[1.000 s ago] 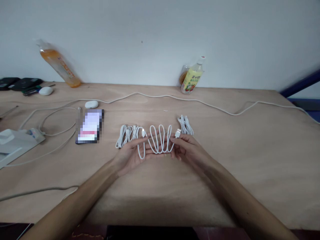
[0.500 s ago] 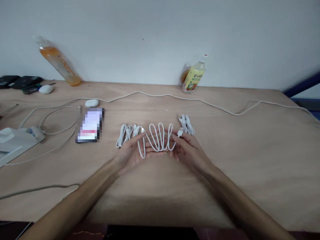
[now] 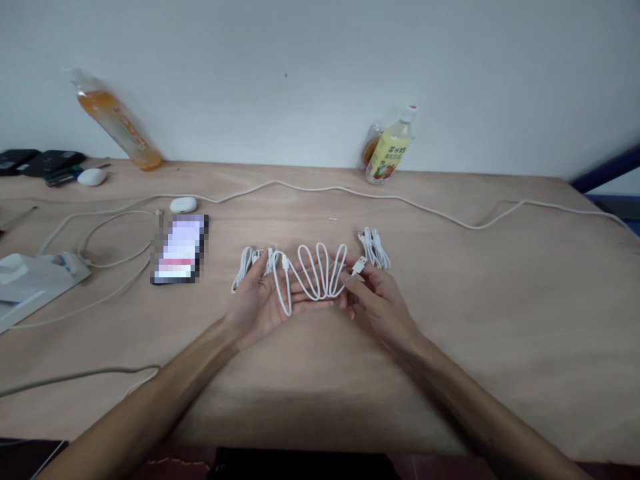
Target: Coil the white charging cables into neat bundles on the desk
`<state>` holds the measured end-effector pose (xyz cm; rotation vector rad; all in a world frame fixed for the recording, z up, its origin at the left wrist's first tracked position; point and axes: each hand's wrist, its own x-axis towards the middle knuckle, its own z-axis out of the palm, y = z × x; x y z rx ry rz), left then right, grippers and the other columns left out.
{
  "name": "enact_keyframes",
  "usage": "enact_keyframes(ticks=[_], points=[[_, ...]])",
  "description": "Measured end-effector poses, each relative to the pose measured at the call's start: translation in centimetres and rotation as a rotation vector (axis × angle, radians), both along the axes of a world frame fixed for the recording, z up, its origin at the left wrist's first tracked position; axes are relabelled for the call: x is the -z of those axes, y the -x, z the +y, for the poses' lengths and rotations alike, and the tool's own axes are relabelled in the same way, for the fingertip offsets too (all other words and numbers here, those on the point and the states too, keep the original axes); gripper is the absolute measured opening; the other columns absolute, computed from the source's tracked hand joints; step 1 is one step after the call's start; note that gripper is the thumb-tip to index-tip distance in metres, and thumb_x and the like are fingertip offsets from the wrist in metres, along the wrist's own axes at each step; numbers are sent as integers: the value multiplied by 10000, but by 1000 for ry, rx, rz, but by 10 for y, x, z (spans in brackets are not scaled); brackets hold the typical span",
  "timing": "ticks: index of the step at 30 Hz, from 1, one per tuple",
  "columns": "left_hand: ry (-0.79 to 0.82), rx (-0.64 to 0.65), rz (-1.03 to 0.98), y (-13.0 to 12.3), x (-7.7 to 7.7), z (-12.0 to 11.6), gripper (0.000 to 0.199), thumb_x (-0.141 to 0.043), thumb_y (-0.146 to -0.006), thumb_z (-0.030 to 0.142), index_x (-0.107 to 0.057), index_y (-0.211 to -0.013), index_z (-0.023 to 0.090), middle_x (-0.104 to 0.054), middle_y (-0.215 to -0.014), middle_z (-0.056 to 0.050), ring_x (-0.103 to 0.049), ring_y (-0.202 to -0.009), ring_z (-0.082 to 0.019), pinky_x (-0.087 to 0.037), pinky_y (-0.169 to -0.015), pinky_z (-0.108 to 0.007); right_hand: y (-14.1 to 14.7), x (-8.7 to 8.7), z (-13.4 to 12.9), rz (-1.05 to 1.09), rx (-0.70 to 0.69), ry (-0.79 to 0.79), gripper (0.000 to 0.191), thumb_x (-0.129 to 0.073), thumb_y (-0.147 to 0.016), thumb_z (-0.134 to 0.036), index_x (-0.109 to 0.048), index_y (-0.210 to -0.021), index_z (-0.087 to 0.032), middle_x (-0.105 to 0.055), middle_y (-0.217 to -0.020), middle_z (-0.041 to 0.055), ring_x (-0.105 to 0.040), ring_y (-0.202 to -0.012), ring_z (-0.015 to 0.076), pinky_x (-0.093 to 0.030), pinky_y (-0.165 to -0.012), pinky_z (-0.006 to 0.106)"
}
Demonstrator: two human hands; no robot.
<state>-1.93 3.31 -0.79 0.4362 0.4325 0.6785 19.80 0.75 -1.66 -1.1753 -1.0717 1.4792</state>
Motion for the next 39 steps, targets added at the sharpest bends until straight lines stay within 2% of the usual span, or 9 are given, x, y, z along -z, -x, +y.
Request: enact_keyframes(ticks=[5,8,14,16,19,21,23,31,39], points=[[-6,-34,21,-1,2,-2,632,-347,-1140,449,-474,-1662,116,-685,-1533,-229,-655,-1424,-397,-429,-1247,-596,3,5,1,125,11,34,467,-830,-868,-545,-784,-1171,-193,-633,-685,-18,-589,-588,151,-448,-456,226],[-1,-67,61,-4,2,-4,594,-348,-1142,394,-499,-1644,115,-718,-1491,-218,-661,-1422,-382,-443,-1246,-584,5,9,2,201,19,43,506,-806,-868,-636,-784,-1100,-187,-653,-716,1,-605,-581,153,-442,-422,220],[-25,-127,179,-11,1,-8,459,-600,-1080,293,-636,-1512,142,-754,-1447,-188,-666,-1424,-353,-528,-1201,-496,9,10,-1,145,41,-22,500,-771,-904,-694,-749,-890,-195,-642,-663,5,-604,-587,148,-457,-430,211],[-50,-150,211,-13,2,-10,412,-656,-1054,263,-686,-1443,131,-771,-1412,-196,-690,-1392,-357,-570,-1160,-485,10,9,-3,116,81,-52,457,-774,-923,-647,-779,-961,-191,-636,-660,-9,-583,-563,134,-446,-421,210],[-77,-186,268,-14,4,-13,350,-703,-1040,261,-742,-1363,131,-799,-1352,-198,-732,-1328,-354,-613,-1108,-488,11,7,-4,74,142,-99,400,-804,-931,-503,-791,-1190,-199,-627,-654,-48,-530,-488,99,-422,-400,208],[-98,-189,287,-15,4,-15,318,-722,-1038,278,-773,-1314,130,-813,-1316,-199,-749,-1296,-350,-632,-1082,-486,11,5,-5,66,162,-134,451,-838,-905,-416,-748,-1302,-223,-650,-684,-63,-545,-467,88,-418,-387,201],[-126,-177,284,-15,5,-16,303,-751,-1025,301,-799,-1273,133,-822,-1289,-196,-760,-1274,-346,-646,-1058,-474,12,4,-4,86,180,-167,503,-877,-863,-372,-703,-1319,-249,-678,-727,-70,-582,-466,88,-420,-373,189],[-192,-181,306,-18,3,-16,335,-861,-928,447,-869,-1098,159,-848,-1193,-166,-793,-1176,-345,-673,-1011,-483,12,3,-4,74,114,-134,326,-932,-792,-428,-684,-841,-222,-655,-569,-57,-575,-429,97,-408,-352,171],[-280,-281,401,-21,-3,-18,239,-931,-839,337,-856,-996,172,-847,-1113,-106,-797,-1122,-304,-690,-983,-454,11,2,-4,103,74,-116,297,-963,-744,-368,-705,-780,-227,-669,-544,-49,-589,-428,110,-442,-362,184]])
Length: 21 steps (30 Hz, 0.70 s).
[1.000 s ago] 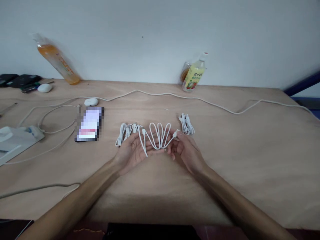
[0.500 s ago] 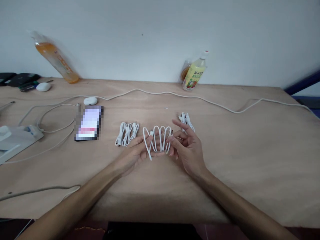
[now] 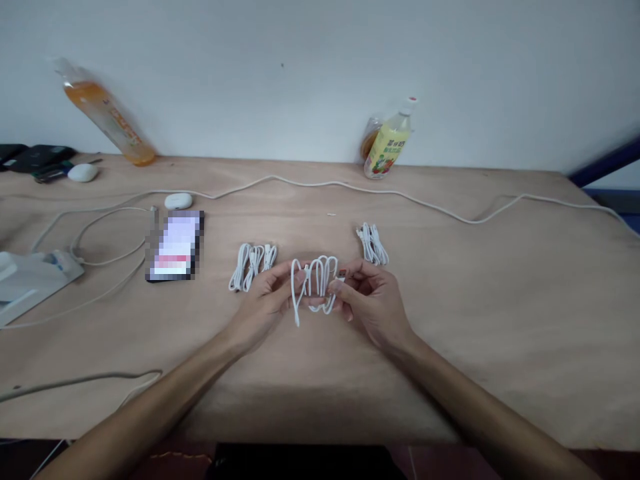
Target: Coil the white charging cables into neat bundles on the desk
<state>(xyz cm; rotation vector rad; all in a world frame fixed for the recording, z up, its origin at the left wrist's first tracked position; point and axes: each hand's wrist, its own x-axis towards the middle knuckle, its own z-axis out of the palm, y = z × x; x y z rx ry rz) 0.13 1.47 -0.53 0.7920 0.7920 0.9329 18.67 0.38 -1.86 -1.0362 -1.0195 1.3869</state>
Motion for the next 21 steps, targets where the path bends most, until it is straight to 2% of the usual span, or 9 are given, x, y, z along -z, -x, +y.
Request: enact_keyframes(ticks=[4,10,15,21], points=[[-1,-27,6,1,3,-1,213,-943,-817,309,-831,-926,164,-849,-1069,-96,-804,-1078,-291,-704,-936,-437,-2,0,1,0,-15,3,218,-963,-733,-335,-799,-826,-226,-669,-561,-47,-603,-456,113,-487,-389,198],[-5,-80,10,3,2,0,304,-979,-777,310,-802,-973,158,-851,-1044,-93,-815,-915,-239,-708,-777,-357,-6,-1,3,28,-119,-29,189,-950,-781,-358,-884,-922,-250,-725,-618,-27,-639,-486,114,-561,-445,216],[-46,-127,56,3,0,0,245,-964,-790,277,-774,-890,160,-844,-908,-56,-789,-745,-171,-663,-738,-290,-6,1,2,59,-196,-26,171,-932,-824,-387,-891,-943,-272,-828,-780,22,-735,-587,152,-592,-462,231],[-48,-150,110,1,0,-1,282,-997,-731,270,-786,-888,166,-829,-847,-41,-779,-762,-181,-637,-728,-287,-3,-1,0,49,-153,-21,219,-921,-841,-434,-840,-860,-232,-795,-717,15,-725,-571,151,-548,-422,206]])
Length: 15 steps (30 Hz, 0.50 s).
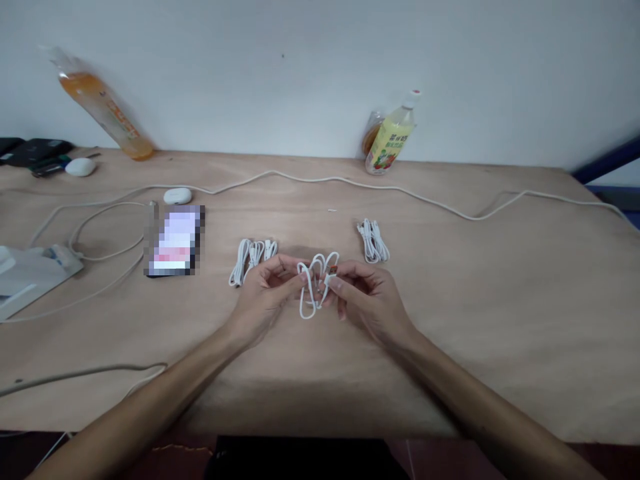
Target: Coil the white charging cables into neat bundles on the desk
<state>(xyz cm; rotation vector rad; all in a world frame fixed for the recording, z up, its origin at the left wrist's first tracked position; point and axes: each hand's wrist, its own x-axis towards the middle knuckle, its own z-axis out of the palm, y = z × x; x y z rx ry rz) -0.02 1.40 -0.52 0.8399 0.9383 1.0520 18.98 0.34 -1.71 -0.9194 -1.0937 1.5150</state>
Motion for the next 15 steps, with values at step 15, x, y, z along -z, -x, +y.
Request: enact_keyframes(ticks=[15], points=[[35,-82,23,-2,-4,-1,318,-1045,-622,256,-825,-834,169,-835,-788,-27,-775,-742,-160,-620,-726,-257,3,-4,-5,-115,50,-30,270,-883,-869,-470,-775,-812,-228,-781,-703,18,-702,-567,149,-531,-423,212]])
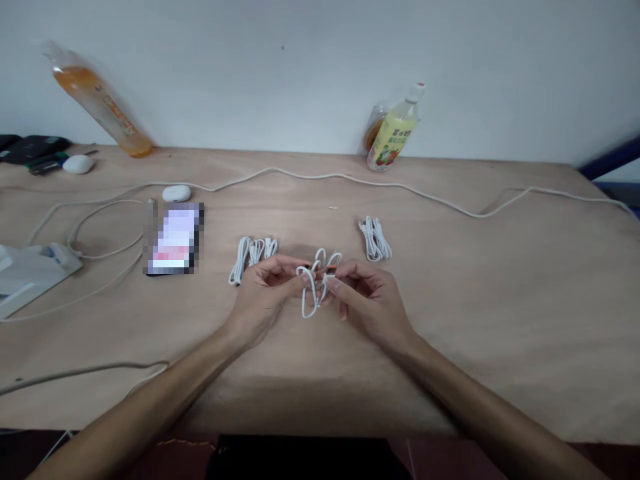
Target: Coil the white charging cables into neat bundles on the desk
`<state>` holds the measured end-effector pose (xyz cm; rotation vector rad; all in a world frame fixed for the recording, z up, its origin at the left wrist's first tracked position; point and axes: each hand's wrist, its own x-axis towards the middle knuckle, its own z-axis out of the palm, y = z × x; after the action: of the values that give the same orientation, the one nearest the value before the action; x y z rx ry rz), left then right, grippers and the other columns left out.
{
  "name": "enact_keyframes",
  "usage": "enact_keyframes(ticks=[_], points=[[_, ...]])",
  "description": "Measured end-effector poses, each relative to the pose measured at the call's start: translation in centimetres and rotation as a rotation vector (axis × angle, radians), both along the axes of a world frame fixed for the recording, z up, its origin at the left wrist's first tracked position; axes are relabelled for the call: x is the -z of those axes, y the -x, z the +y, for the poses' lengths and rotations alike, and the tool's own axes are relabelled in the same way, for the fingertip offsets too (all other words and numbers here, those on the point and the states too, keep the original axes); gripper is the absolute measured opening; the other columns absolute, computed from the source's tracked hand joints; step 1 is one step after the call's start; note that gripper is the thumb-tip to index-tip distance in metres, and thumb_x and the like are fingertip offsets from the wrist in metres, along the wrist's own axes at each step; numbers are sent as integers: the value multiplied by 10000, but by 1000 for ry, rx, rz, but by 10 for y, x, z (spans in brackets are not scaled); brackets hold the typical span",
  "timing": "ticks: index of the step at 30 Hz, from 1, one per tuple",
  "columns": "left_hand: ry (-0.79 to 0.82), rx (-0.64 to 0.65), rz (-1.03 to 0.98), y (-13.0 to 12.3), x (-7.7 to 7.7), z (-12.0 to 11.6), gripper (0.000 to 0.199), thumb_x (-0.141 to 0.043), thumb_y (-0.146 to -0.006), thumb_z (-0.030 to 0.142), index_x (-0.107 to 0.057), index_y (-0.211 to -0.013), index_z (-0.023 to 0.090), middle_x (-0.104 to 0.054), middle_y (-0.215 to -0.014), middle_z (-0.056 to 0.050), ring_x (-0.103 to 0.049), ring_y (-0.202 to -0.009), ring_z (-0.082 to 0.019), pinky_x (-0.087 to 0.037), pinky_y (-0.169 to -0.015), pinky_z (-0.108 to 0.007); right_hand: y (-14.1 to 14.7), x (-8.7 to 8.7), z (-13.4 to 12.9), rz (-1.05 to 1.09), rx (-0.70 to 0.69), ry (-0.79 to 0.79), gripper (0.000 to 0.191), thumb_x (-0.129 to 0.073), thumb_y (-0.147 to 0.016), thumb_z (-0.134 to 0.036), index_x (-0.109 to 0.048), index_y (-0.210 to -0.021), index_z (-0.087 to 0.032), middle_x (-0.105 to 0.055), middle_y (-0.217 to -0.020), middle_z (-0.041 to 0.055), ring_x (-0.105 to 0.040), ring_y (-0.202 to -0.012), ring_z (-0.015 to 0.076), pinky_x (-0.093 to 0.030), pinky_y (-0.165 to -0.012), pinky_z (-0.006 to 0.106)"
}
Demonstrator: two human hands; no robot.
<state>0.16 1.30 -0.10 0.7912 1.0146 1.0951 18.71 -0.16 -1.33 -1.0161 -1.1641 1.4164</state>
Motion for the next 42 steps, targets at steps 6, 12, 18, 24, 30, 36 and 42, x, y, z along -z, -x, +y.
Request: enact_keyframes(ticks=[6,12,18,24,30,36,42], points=[[-18,30,27,1,0,-1,296,-1024,-671,282,-828,-869,182,-837,-810,-35,-776,-765,-183,-624,-759,-298,1,0,-1,6,-5,8,295,-880,-868,-508,-765,-812,-241,-762,-713,9,-671,-553,147,-532,-411,228],[-42,50,72,1,1,0,284,-1017,-675,301,-786,-797,188,-813,-777,-25,-730,-683,-168,-629,-649,-279,2,1,-2,44,-10,20,281,-876,-884,-473,-744,-819,-234,-761,-719,1,-692,-568,139,-527,-422,210],[-72,41,172,2,3,-1,239,-970,-739,307,-783,-820,182,-814,-817,-43,-743,-731,-180,-609,-650,-266,0,-1,-6,74,-131,9,271,-844,-924,-472,-723,-863,-237,-798,-771,13,-717,-584,143,-510,-450,214],[-81,50,183,4,5,0,230,-962,-740,269,-775,-848,188,-817,-820,-37,-752,-718,-180,-618,-669,-283,-1,-1,-7,17,-123,-19,266,-816,-951,-466,-705,-888,-233,-844,-874,46,-746,-633,157,-490,-456,213],[-67,62,116,5,7,1,234,-914,-810,273,-821,-1006,185,-869,-981,-76,-827,-911,-230,-665,-766,-312,0,-2,-4,9,8,-18,314,-834,-930,-492,-670,-853,-236,-823,-828,31,-753,-621,165,-485,-423,203],[-64,102,71,4,5,1,291,-910,-835,272,-825,-1096,176,-880,-1035,-93,-841,-1007,-260,-683,-851,-346,0,-3,-4,-3,40,-23,280,-837,-930,-464,-691,-875,-231,-798,-803,17,-760,-623,158,-487,-425,184],[0,98,-24,2,3,0,342,-951,-807,318,-772,-1055,166,-884,-1034,-86,-846,-1028,-276,-683,-926,-397,-1,-3,-2,-18,72,-28,303,-825,-930,-492,-700,-876,-221,-817,-865,37,-748,-627,147,-484,-426,180]])
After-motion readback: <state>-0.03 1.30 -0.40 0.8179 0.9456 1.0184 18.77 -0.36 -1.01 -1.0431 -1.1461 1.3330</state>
